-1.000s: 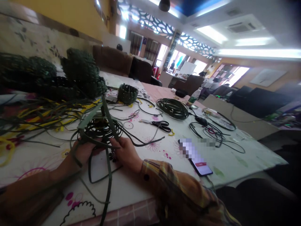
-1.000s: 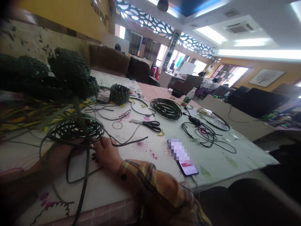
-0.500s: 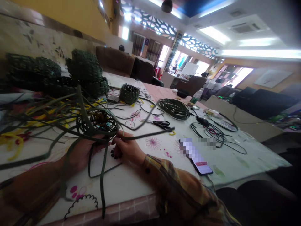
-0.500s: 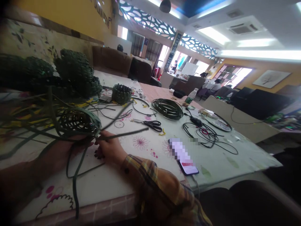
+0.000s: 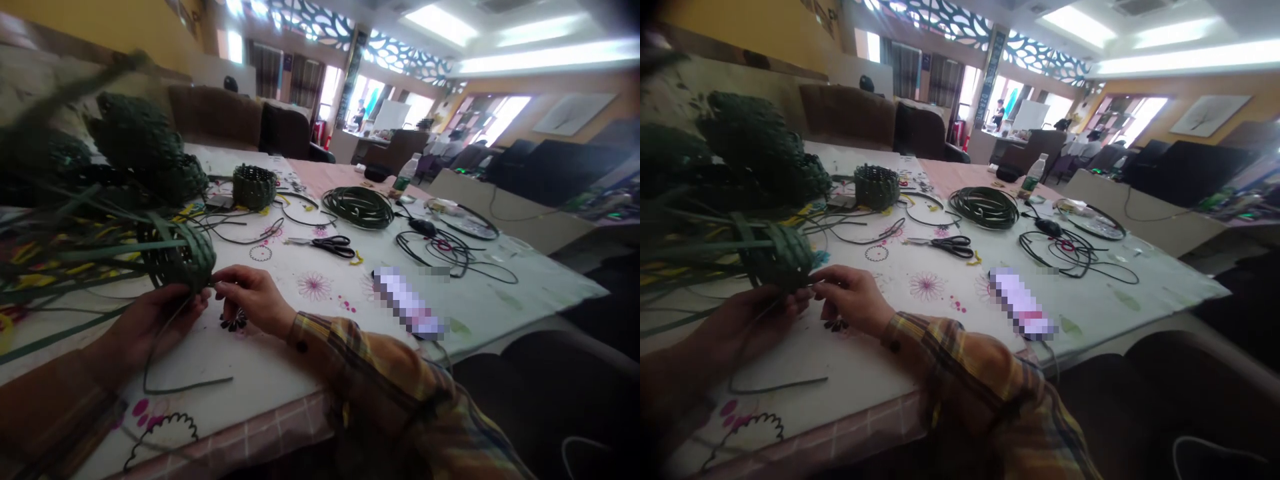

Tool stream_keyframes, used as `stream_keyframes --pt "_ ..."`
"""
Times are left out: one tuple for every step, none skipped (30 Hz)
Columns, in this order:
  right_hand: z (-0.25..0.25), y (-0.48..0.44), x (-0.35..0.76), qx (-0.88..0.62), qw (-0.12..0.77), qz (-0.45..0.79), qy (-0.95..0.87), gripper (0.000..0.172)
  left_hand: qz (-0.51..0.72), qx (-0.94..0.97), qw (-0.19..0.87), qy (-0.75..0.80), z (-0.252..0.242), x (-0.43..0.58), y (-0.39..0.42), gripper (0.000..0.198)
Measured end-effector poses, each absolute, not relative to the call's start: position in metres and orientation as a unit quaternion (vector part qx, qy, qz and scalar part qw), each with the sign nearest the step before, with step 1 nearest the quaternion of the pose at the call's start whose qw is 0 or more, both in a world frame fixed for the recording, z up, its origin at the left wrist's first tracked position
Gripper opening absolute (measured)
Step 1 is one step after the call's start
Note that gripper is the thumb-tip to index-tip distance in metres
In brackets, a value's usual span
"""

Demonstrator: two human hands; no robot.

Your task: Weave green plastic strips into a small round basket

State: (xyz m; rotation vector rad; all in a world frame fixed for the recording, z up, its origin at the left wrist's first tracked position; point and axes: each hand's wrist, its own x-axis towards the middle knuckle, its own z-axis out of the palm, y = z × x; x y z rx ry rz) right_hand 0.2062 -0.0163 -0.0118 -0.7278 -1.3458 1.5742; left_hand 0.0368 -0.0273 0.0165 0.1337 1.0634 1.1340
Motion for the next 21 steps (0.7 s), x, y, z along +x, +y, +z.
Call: stream_keyframes --pt "-0.010 -0.017 0.206 -0.284 0.456 0.643 -0.545 0.016 0.498 0.059 0.718 0.483 0.019 0.037 -0.029 0.030" --pt "-0.009 -0.018 0.206 -0.275 0.455 0.650 -0.543 0.015 0.489 0.061 0.723 0.483 0.020 0.038 -0.030 0.032" --pt "-0.007 -0.019 0.205 -0.266 0.454 0.656 -0.540 0.013 0.487 0.063 0.726 0.482 0.022 0.039 -0.031 0.035" --pt "-0.006 -0.020 0.205 -0.259 0.453 0.662 -0.538 0.011 0.491 0.063 0.725 0.478 0.022 0.040 -0.032 0.037" --pt "-0.005 -0.020 0.205 -0.252 0.451 0.667 -0.537 0.010 0.494 0.064 0.724 0.477 0.022 0.041 -0.033 0.038" --pt "-0.005 -0.020 0.205 -0.246 0.450 0.671 -0.536 0.009 0.494 0.062 0.722 0.480 0.022 0.042 -0.033 0.039" --pt "-0.005 -0.021 0.204 -0.240 0.450 0.673 -0.536 0.008 0.492 0.059 0.722 0.483 0.021 0.042 -0.034 0.039" --pt "-0.005 -0.021 0.204 -0.233 0.449 0.674 -0.538 0.009 0.492 0.056 0.721 0.484 0.021 0.043 -0.035 0.039" --pt "-0.005 -0.021 0.204 -0.227 0.449 0.675 -0.540 0.009 0.492 0.052 0.722 0.484 0.020 0.043 -0.036 0.039" --pt "-0.005 -0.022 0.204 -0.222 0.450 0.675 -0.541 0.010 0.492 0.048 0.722 0.485 0.020 0.044 -0.036 0.040" --pt "-0.004 -0.023 0.204 -0.220 0.453 0.674 -0.541 0.010 0.491 0.044 0.721 0.487 0.019 0.044 -0.037 0.041" --pt "-0.004 -0.024 0.204 -0.221 0.454 0.672 -0.541 0.011 0.488 0.041 0.721 0.490 0.019 0.045 -0.037 0.042" --pt "-0.003 -0.025 0.204 -0.226 0.456 0.671 -0.539 0.011 0.482 0.038 0.722 0.495 0.020 0.046 -0.038 0.042" --pt "-0.003 -0.025 0.204 -0.234 0.457 0.669 -0.537 0.012 0.476 0.035 0.722 0.500 0.020 0.047 -0.037 0.043" --pt "-0.002 -0.025 0.204 -0.243 0.459 0.667 -0.534 0.013 0.473 0.036 0.723 0.502 0.020 0.048 -0.037 0.043" --pt "-0.001 -0.025 0.205 -0.253 0.460 0.665 -0.532 0.013 0.477 0.042 0.720 0.503 0.021 0.048 -0.035 0.044" --pt "-0.001 -0.024 0.205 -0.262 0.461 0.662 -0.530 0.012 0.483 0.053 0.716 0.501 0.020 0.049 -0.034 0.043" --pt "0.000 -0.023 0.206 -0.272 0.461 0.658 -0.529 0.011 0.491 0.071 0.710 0.500 0.020 0.049 -0.031 0.041" --pt "0.000 -0.021 0.206 -0.280 0.463 0.653 -0.530 0.010 0.502 0.094 0.701 0.498 0.019 0.049 -0.029 0.038" --pt "-0.001 -0.020 0.207 -0.287 0.463 0.648 -0.533 0.010 0.516 0.115 0.690 0.494 0.018 0.048 -0.026 0.034" --pt "-0.001 -0.019 0.208 -0.290 0.461 0.643 -0.539 0.011 0.533 0.136 0.676 0.491 0.016 0.047 -0.024 0.030"
